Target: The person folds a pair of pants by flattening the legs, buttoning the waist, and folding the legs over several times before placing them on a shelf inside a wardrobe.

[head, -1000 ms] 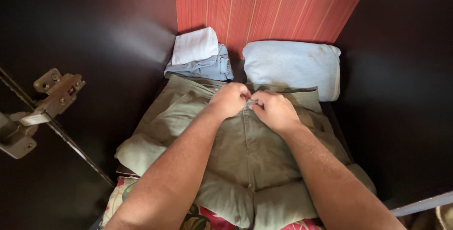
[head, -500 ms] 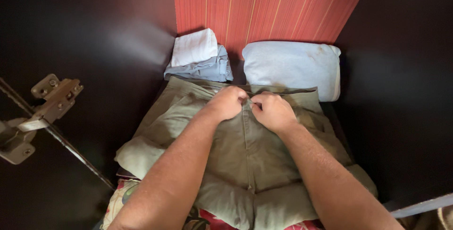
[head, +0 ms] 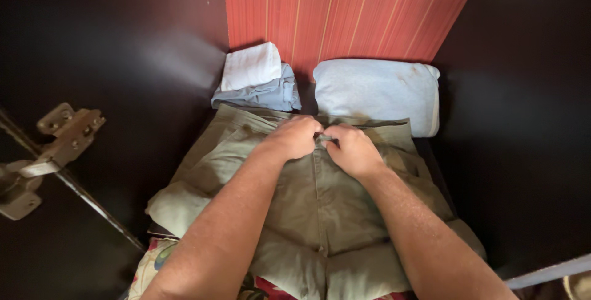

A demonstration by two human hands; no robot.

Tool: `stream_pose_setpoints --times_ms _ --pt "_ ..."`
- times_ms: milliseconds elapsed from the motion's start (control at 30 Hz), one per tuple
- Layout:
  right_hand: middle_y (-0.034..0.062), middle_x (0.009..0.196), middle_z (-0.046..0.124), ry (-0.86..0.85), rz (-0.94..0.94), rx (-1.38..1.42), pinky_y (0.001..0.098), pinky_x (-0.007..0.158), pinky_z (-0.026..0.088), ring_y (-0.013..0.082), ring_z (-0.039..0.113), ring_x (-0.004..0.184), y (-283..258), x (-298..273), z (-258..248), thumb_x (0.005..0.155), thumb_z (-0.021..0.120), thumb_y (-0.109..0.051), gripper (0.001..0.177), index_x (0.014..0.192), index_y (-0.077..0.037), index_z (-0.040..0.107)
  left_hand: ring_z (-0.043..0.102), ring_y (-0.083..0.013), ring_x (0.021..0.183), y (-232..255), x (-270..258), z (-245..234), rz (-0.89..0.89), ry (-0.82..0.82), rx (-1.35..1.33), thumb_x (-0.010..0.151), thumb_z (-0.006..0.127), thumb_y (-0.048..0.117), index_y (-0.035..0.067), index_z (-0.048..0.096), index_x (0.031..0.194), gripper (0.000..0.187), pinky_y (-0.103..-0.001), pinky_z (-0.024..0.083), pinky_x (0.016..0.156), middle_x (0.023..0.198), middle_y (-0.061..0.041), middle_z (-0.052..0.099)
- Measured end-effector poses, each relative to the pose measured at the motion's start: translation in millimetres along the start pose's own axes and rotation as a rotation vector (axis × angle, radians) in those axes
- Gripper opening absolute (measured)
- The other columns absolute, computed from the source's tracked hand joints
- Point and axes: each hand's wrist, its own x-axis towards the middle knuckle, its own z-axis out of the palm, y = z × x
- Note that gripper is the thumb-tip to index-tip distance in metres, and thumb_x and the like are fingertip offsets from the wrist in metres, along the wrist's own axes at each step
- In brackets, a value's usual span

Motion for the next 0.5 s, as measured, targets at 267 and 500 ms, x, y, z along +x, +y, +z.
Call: stream_pose_setpoints --times_ms 267,500 --pt "0.014 0.099 0.074 0.007 0.039 0.036 0.0429 0.078 0.056 0.0338 0.072 0.087 1 1 -2 0.081 0.077 -0.018 0.026 0.104 -0.007 0.073 0.071 -0.0356 0.101 1 -5 11 0.028 0.129 0.196 0.092 0.06 0.014 0.011 0.078 0.1 0.019 -0.048 0.055 0.089 0.103 -0.014 0.075" --pt "0.0135 0.098 0.076 -0.003 0.154 0.014 0.0428 0.08 0.056 0.0331 0.073 0.089 -11 1 -2 0.082 0.078 -0.026 0.026 0.103 -0.01 0.075 0.071 -0.0378 0.096 -17 -1 14 0.057 0.238 -0.162 0.087 0.063 0.012 0.008 0.08 0.098 0.021 -0.045 0.056 0.085 0.098 -0.018 0.075"
